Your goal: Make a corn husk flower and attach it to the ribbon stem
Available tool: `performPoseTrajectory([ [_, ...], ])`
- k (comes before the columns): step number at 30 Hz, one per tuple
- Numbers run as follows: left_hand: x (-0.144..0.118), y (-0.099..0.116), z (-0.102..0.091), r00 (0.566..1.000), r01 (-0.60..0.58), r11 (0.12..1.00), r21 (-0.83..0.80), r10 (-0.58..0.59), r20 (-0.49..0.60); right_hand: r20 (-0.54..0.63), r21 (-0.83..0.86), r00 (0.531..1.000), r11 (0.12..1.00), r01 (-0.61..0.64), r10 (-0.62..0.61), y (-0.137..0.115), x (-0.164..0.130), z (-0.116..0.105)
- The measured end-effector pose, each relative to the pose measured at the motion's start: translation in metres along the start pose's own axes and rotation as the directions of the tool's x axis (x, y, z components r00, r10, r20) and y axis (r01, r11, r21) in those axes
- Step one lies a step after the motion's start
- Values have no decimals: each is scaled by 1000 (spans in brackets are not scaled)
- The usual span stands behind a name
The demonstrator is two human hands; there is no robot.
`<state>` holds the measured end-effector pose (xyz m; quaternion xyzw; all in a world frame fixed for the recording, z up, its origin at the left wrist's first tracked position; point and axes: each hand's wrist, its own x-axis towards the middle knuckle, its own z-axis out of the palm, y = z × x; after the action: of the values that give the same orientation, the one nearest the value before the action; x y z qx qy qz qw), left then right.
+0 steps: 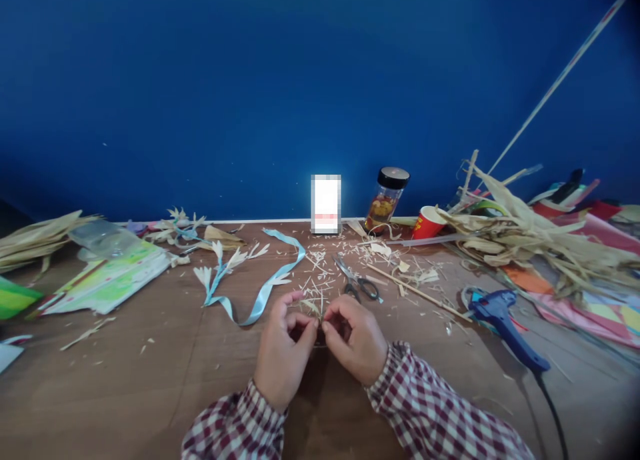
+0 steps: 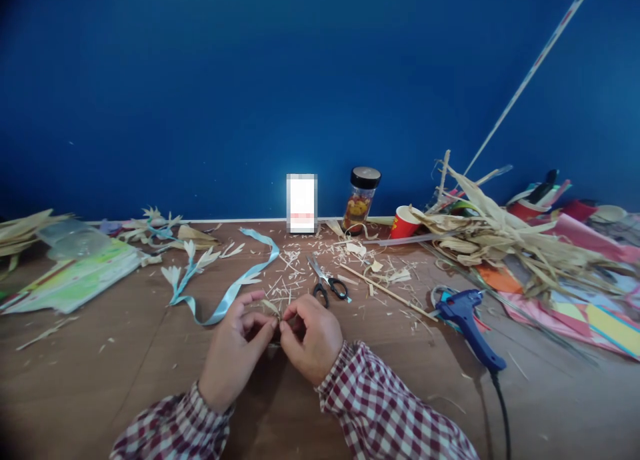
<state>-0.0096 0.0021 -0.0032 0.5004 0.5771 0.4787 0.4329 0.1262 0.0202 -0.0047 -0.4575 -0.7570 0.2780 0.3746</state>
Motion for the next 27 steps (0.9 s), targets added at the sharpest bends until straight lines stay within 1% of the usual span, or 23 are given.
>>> performPoseTrajectory([
  [4, -2, -1, 4, 999, -49, 997, 51, 50, -1, -20, 0, 1000, 1000, -4, 4, 2, 1, 2],
  [8, -3, -1, 4, 995, -99, 987, 125, 100, -5, -14, -9, 1000, 1000, -14, 14, 4, 1, 4],
  [12, -4, 0, 2, 993, -116, 972, 203, 119, -2, -4, -21, 1000, 1000, -20, 20, 5, 1, 4],
  [21, -7, -5, 3, 983, -179, 935, 305, 186, 7, -1, -5, 1000, 1000, -9, 9, 9, 1, 7],
  [25, -7, -6, 3, 982, -183, 927, 327, 189, 14, 17, -15, 1000, 1000, -1, 1, 11, 2, 7],
  [27, -7, -5, 3, 980, -195, 923, 330, 200, 20, 29, 13, 999, 1000, 15, -16, 11, 3, 6],
])
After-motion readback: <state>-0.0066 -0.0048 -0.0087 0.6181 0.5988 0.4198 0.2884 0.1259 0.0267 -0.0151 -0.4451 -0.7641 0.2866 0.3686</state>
